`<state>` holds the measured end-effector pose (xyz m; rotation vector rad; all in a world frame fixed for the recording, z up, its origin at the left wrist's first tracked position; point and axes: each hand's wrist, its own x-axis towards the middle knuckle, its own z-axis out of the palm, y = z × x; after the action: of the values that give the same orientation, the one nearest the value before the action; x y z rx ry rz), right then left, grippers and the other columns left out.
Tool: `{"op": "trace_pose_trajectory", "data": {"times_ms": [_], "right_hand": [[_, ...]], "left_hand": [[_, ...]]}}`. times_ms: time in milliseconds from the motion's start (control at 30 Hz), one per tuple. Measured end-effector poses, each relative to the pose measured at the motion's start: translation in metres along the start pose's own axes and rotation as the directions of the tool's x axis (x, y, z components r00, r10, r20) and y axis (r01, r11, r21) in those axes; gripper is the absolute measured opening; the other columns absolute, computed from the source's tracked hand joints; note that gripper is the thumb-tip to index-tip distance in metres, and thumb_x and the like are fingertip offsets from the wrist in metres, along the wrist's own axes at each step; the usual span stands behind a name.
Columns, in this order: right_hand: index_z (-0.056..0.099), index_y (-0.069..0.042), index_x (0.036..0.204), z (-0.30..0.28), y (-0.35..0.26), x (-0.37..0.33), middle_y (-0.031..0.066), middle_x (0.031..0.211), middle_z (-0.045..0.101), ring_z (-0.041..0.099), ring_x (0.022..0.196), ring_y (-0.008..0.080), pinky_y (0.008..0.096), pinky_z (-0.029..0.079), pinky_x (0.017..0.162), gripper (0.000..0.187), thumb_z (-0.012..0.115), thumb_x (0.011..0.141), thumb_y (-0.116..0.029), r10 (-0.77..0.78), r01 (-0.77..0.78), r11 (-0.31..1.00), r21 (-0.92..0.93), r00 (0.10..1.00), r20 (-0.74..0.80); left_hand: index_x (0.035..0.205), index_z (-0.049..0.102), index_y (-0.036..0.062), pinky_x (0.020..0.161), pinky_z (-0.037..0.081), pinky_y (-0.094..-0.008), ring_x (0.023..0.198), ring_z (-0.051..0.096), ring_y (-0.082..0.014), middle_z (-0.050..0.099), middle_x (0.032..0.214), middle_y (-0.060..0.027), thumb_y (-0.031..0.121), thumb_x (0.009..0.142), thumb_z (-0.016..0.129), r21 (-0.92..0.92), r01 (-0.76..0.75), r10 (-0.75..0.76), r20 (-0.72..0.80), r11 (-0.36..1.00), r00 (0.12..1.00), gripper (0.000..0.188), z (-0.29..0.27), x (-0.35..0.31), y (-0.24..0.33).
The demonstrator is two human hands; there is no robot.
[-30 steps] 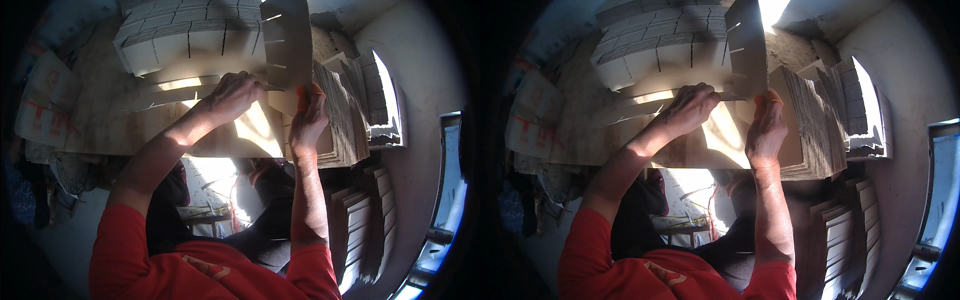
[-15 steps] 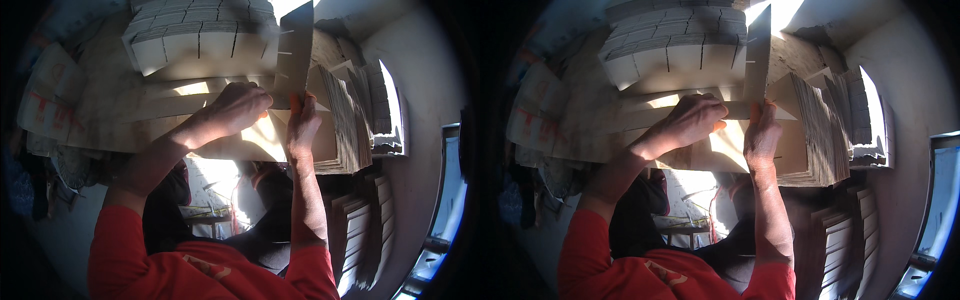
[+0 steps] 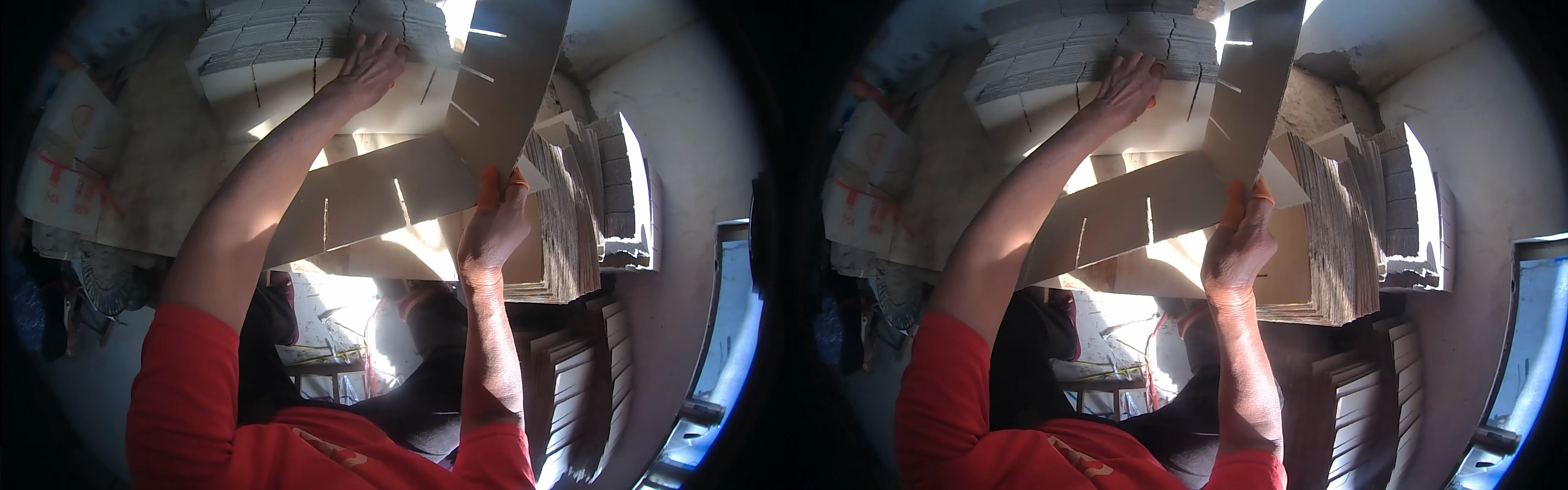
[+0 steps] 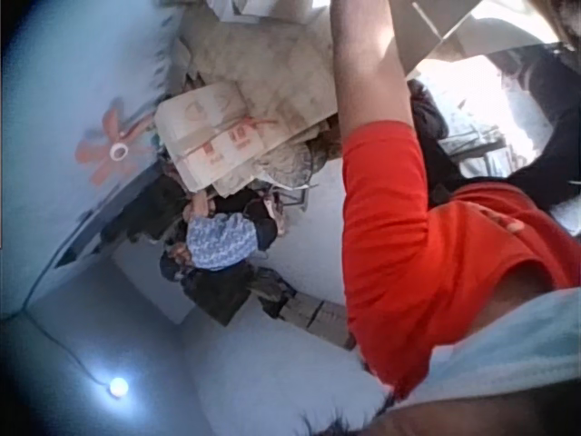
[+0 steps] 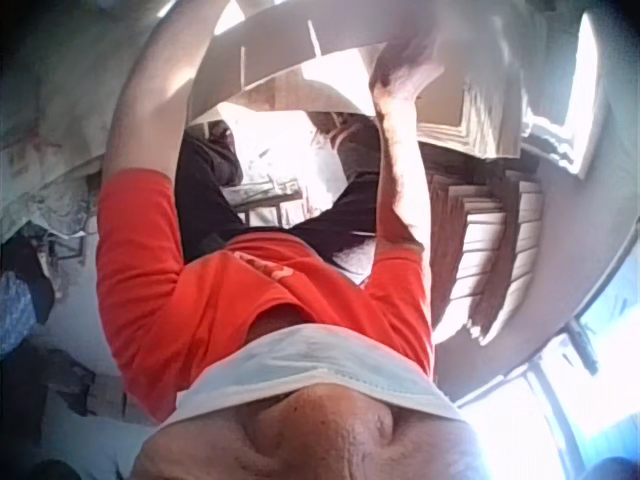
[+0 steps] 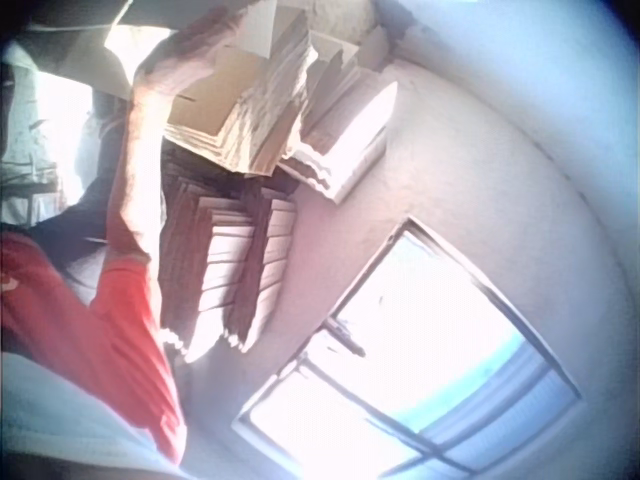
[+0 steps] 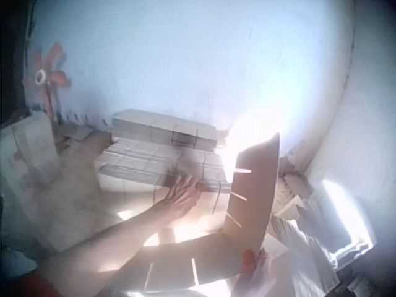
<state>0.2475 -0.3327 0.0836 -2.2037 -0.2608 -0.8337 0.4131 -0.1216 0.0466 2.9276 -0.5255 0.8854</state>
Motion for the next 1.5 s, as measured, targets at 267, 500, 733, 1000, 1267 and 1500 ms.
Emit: {"op": "trace_pose_trajectory", "data": {"times_ms": [267,500,733,1000,1267,1500], "right_hand": [[0.046,-0.002,0.129,0.003,0.001,0.0,0.0173,0.115,0.062,0.064,0.097,0.0193,0.0271,0.051,0.079,0.04,0.054,0.09,0.002,0.056,-0.055,0.998,0.016,0.998,-0.027],[0.046,-0.002,0.129,-0.005,-0.015,0.004,0.0168,0.117,0.061,0.062,0.101,0.0174,0.026,0.05,0.082,0.04,0.054,0.09,0.003,0.111,-0.112,0.993,0.026,0.993,0.028],[0.045,0.002,0.13,-0.003,-0.006,0.003,0.0181,0.115,0.062,0.062,0.101,0.0176,0.026,0.049,0.085,0.041,0.052,0.089,0.006,-0.008,0.008,1.0,-0.013,0.999,-0.037],[0.039,0.0,0.136,-0.005,-0.007,0.002,0.0194,0.116,0.061,0.06,0.103,0.0152,0.0256,0.047,0.086,0.049,0.049,0.088,0.01,0.027,-0.034,0.988,0.154,0.999,0.046],[0.039,0.0,0.137,-0.009,-0.008,0.001,0.02,0.116,0.061,0.06,0.102,0.0138,0.026,0.048,0.085,0.051,0.049,0.088,0.01,0.012,-0.017,0.993,0.118,0.999,0.049],[0.039,-0.001,0.137,-0.017,-0.01,-0.004,0.0189,0.115,0.062,0.061,0.1,0.0144,0.0256,0.048,0.083,0.049,0.049,0.09,0.008,0.003,-0.011,0.994,0.11,0.997,0.071]], "left_hand": [[0.083,0.061,0.0048,0.076,0.043,-0.0354,0.086,0.054,-0.0231,0.059,0.081,-0.0066,0.0,0.065,0.064,-0.072,-0.158,0.147,-0.136,0.985,0.98,0.018,-0.009,-0.006,-0.002],[0.081,0.061,0.0039,0.07,0.045,-0.0353,0.082,0.054,-0.0227,0.058,0.076,-0.0059,0.002,0.068,0.062,-0.085,-0.14,0.134,-0.068,0.987,0.989,0.014,-0.003,-0.007,-0.005],[0.083,0.061,0.003,0.076,0.046,-0.0344,0.088,0.053,-0.0226,0.057,0.079,-0.0051,0.003,0.076,0.056,-0.025,-0.291,0.269,-0.315,0.956,0.91,0.008,-0.013,-0.015,0.0],[0.076,0.059,0.0008,0.062,0.049,-0.044,0.072,0.062,-0.033,0.062,0.07,-0.0148,0.002,0.069,0.061,-0.331,-0.1,0.166,0.178,0.938,0.97,0.007,-0.02,-0.019,0.0],[0.063,0.058,0.002,0.057,0.049,-0.0452,0.066,0.062,-0.0353,0.059,0.064,-0.0188,-0.001,0.065,0.06,-0.342,-0.14,0.169,0.057,0.929,0.984,0.004,-0.031,-0.029,0.009],[0.064,0.059,0.003,0.056,0.049,-0.0449,0.065,0.062,-0.0346,0.059,0.063,-0.0174,-0.002,0.067,0.058,-0.296,-0.099,0.136,0.109,0.95,0.985,0.006,-0.037,-0.037,0.017]]}}
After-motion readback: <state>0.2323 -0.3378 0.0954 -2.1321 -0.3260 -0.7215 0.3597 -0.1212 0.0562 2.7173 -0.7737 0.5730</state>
